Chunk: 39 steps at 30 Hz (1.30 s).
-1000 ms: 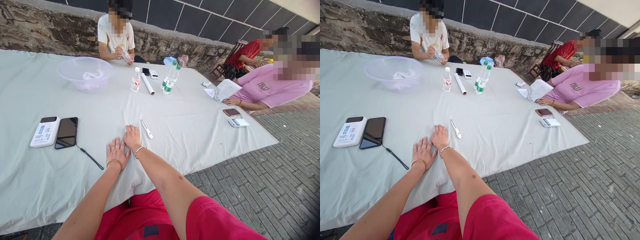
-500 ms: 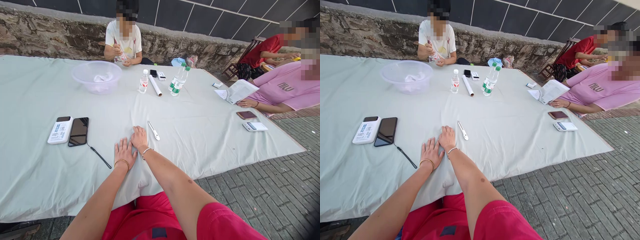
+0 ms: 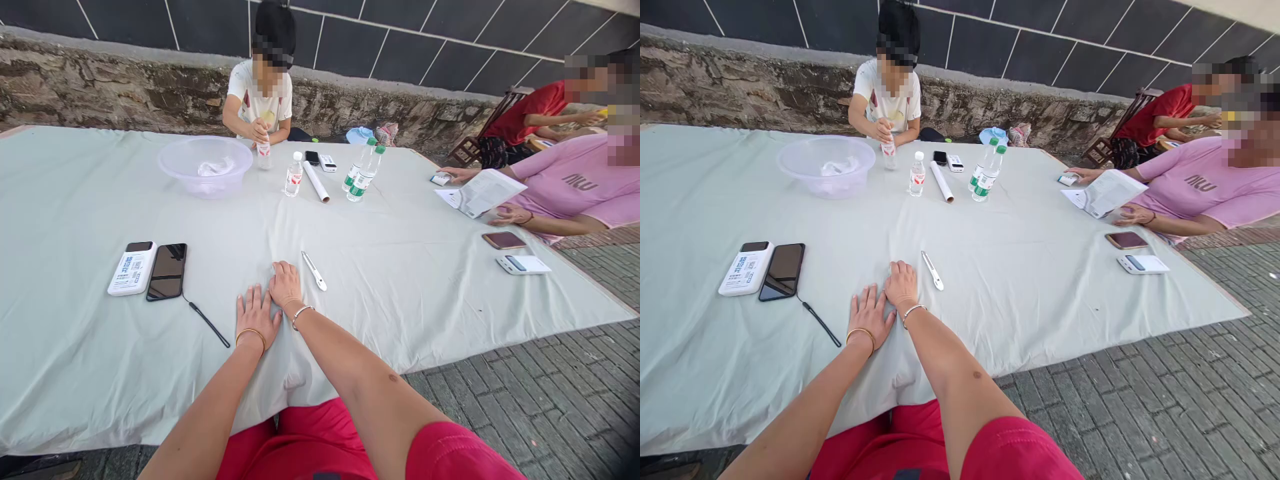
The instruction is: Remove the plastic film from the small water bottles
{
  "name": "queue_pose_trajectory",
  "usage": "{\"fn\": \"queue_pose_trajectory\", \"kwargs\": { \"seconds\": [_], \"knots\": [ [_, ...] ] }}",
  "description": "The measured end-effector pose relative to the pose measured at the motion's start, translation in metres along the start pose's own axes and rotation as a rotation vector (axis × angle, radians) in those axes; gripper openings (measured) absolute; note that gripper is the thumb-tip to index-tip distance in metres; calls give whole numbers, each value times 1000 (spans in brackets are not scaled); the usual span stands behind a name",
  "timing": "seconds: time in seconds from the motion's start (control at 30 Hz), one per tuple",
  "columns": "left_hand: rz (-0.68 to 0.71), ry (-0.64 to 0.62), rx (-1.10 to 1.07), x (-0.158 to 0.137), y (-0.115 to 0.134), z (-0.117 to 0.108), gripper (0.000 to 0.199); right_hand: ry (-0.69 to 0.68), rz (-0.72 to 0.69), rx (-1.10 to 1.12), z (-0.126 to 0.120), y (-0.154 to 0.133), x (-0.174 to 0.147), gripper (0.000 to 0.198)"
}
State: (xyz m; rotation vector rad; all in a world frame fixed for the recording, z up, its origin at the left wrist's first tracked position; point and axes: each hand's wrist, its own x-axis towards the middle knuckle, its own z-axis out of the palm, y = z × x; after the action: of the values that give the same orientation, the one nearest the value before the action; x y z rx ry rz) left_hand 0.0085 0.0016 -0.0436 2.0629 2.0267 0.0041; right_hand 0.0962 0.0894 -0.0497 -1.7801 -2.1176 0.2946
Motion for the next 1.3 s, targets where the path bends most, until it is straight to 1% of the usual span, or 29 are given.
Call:
{"fn": "queue_pose_trajectory", "kwargs": {
  "seconds": [0.13, 0.3, 0.43, 0.57, 0.7, 0.8, 0.9, 0.97, 1.07, 1.2, 1.3],
  "knots": [
    [-1, 8, -11, 0, 1, -1, 65, 5, -19, 9, -1, 2, 0, 40],
    [6, 19, -31, 0, 2, -2, 64, 27, -33, 74, 0, 4, 3, 40],
    [14, 32, -51, 0, 2, 2, 64, 36, -23, 143, 4, 3, 19, 42],
    [33, 73, -72, -1, 1, 10, 63, 47, 47, 196, 8, 3, 57, 42],
    [57, 118, -95, -3, 0, 16, 63, 59, 87, 193, 17, 3, 112, 36],
    [77, 123, -111, -5, 0, 18, 62, 45, 90, 187, 26, 2, 149, 29],
    [93, 109, -120, -6, 0, 18, 63, 30, 99, 173, 34, 3, 170, 26],
    [94, 101, -125, -7, 0, 17, 63, 26, 85, 150, 37, 4, 173, 26],
    [94, 95, -133, -7, 1, 17, 63, 17, 58, 100, 37, 5, 171, 25],
    [93, 91, -134, -7, 1, 18, 63, 5, 68, 59, 36, 4, 169, 25],
    [93, 104, -129, -6, 0, 19, 63, 5, 74, 67, 35, 2, 170, 25]
  ]
}}
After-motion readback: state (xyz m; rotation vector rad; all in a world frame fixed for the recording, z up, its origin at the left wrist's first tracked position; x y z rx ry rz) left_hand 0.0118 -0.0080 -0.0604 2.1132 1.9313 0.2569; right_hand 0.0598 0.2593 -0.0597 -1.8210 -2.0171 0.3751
